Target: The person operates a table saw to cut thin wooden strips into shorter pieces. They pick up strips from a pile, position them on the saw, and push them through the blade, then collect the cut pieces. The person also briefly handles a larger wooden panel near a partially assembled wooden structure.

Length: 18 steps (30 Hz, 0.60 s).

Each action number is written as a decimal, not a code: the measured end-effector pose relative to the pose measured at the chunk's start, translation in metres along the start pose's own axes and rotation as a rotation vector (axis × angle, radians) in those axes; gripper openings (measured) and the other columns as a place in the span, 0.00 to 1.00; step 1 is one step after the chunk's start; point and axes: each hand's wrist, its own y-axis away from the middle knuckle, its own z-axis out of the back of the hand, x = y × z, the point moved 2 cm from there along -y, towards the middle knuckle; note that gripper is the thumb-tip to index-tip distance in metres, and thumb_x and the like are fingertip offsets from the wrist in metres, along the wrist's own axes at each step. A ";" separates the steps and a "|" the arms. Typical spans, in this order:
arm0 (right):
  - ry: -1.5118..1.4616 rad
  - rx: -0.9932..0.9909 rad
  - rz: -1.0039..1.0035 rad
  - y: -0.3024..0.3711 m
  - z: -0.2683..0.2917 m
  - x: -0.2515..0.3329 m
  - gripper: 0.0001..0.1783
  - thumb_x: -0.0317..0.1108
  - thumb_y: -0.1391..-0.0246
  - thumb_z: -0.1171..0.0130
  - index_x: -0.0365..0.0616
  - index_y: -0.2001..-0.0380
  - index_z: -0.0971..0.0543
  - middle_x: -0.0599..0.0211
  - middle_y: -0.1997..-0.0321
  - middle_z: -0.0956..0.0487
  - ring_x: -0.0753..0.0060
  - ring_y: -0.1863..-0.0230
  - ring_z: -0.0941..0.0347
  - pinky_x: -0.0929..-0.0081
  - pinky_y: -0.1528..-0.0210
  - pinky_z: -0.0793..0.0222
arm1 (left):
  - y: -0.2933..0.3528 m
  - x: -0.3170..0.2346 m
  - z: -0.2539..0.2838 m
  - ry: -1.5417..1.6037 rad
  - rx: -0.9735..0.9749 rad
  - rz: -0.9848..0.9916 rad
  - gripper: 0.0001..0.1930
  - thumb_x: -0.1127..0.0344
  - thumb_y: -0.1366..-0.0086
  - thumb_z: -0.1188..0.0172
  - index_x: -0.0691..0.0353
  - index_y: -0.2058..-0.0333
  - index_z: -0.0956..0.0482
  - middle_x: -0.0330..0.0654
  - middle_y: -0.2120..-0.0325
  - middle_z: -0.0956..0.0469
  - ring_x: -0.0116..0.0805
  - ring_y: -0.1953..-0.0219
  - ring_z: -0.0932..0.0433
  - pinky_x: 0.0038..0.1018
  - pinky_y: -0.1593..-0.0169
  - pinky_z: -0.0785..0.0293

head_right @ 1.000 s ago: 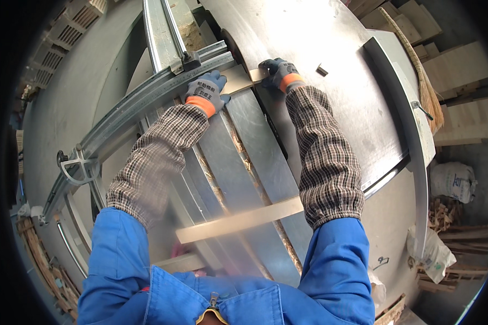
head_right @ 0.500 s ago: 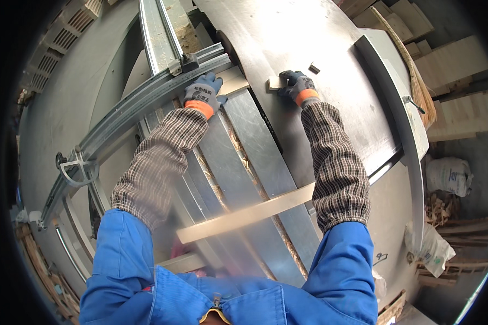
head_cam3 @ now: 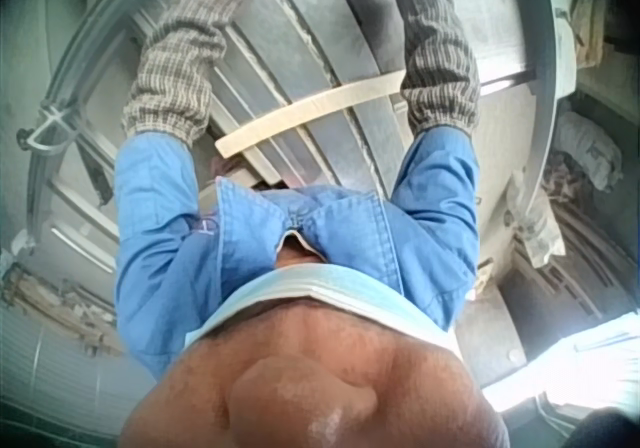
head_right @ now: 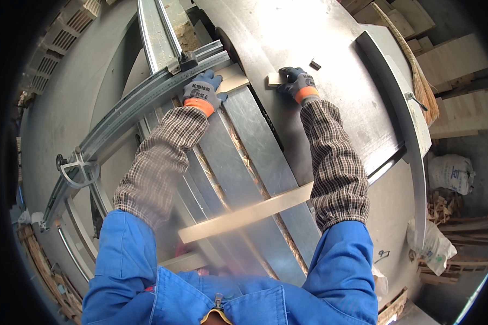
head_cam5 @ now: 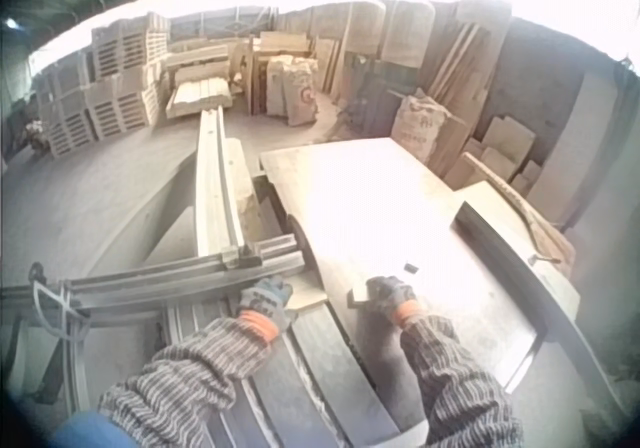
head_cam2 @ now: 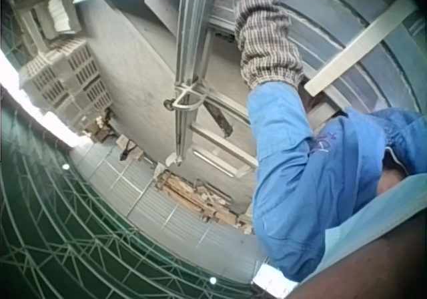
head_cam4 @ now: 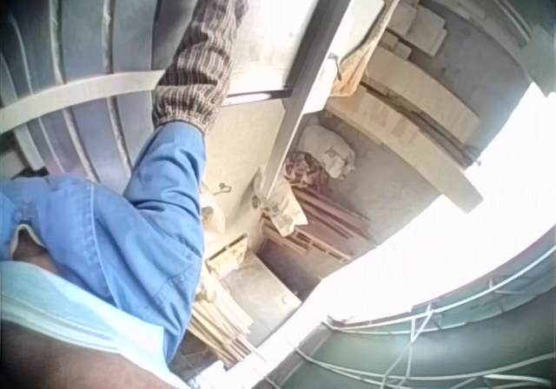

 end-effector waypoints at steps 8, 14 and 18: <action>-0.105 -0.008 -0.012 0.004 -0.001 0.001 0.32 0.37 0.64 0.24 0.53 0.50 0.20 0.59 0.52 0.21 0.59 0.51 0.23 0.67 0.47 0.28 | 0.001 0.005 0.003 0.016 -0.047 0.038 0.25 0.46 0.41 0.38 0.50 0.49 0.26 0.38 0.48 0.31 0.37 0.43 0.30 0.42 0.45 0.27; -0.111 0.005 -0.097 0.015 -0.008 0.002 0.32 0.37 0.63 0.25 0.50 0.49 0.21 0.58 0.50 0.21 0.58 0.51 0.23 0.67 0.46 0.28 | -0.002 0.012 -0.011 0.040 -0.011 0.042 0.26 0.46 0.42 0.37 0.49 0.48 0.25 0.39 0.46 0.31 0.39 0.40 0.35 0.40 0.41 0.32; -0.056 -0.034 -0.152 0.035 0.007 -0.015 0.32 0.37 0.63 0.24 0.49 0.50 0.21 0.57 0.50 0.21 0.57 0.50 0.24 0.67 0.46 0.28 | 0.000 0.010 -0.011 0.025 -0.006 0.032 0.30 0.46 0.42 0.37 0.47 0.42 0.27 0.42 0.38 0.36 0.40 0.34 0.41 0.38 0.33 0.42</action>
